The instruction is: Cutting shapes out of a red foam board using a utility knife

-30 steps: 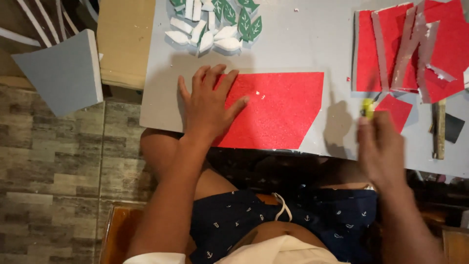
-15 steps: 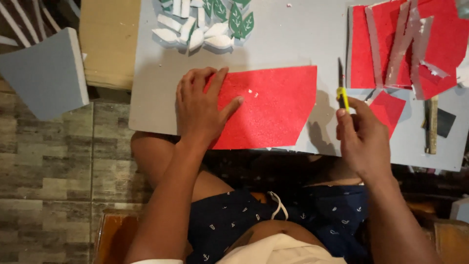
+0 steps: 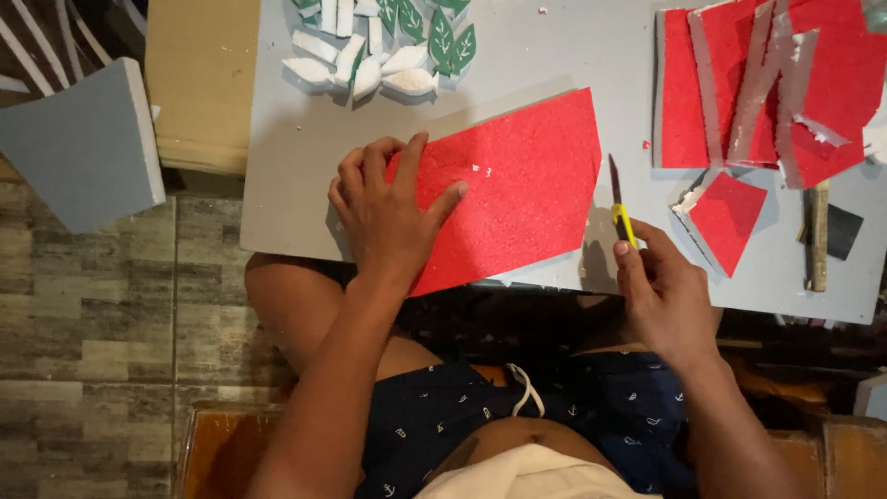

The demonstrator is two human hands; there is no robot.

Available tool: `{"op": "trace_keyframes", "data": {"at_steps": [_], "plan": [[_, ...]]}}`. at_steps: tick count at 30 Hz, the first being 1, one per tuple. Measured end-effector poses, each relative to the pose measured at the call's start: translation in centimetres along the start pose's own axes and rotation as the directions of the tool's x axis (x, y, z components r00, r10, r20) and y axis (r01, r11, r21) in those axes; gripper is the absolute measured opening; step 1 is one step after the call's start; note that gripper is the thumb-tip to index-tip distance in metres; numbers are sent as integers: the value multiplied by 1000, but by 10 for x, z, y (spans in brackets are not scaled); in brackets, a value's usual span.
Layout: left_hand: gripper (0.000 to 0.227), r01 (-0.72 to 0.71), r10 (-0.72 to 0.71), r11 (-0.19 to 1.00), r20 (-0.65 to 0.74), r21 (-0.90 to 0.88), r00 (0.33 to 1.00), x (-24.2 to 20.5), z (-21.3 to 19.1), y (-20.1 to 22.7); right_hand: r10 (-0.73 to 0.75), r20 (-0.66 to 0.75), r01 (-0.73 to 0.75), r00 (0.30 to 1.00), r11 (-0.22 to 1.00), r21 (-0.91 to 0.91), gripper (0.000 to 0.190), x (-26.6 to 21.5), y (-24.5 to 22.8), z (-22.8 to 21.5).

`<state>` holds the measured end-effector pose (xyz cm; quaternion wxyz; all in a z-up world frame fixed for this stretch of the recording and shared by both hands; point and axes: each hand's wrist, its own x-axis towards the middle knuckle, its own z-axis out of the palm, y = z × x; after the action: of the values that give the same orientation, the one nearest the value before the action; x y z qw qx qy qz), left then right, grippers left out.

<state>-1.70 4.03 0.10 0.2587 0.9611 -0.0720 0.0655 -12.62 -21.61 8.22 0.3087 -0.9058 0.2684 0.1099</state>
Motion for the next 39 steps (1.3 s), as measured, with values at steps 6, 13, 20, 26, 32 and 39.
{"op": "trace_keyframes", "data": {"at_steps": [6,13,20,26,32,39], "plan": [[56,-19,20,1000,-28,25,999,-2,5,-1,-146,-4,143,989,977,-155,45,10,-8,-3],[56,-5,5,1000,-8,-15,1000,-2,7,-2,-401,-10,374,916,861,-345,38,39,-33,8],[63,11,-8,992,27,-125,1000,-2,15,-9,-373,30,354,927,847,-397,31,54,-51,25],[60,40,-34,989,44,-139,998,-2,14,-8,-317,74,319,945,855,-408,34,61,-65,28],[60,34,-30,988,30,-148,999,-3,15,-9,-308,101,314,946,793,-522,33,70,-69,29],[56,86,-75,980,66,-180,995,-2,8,-3,-242,167,293,956,760,-580,30,70,-94,23]]}}
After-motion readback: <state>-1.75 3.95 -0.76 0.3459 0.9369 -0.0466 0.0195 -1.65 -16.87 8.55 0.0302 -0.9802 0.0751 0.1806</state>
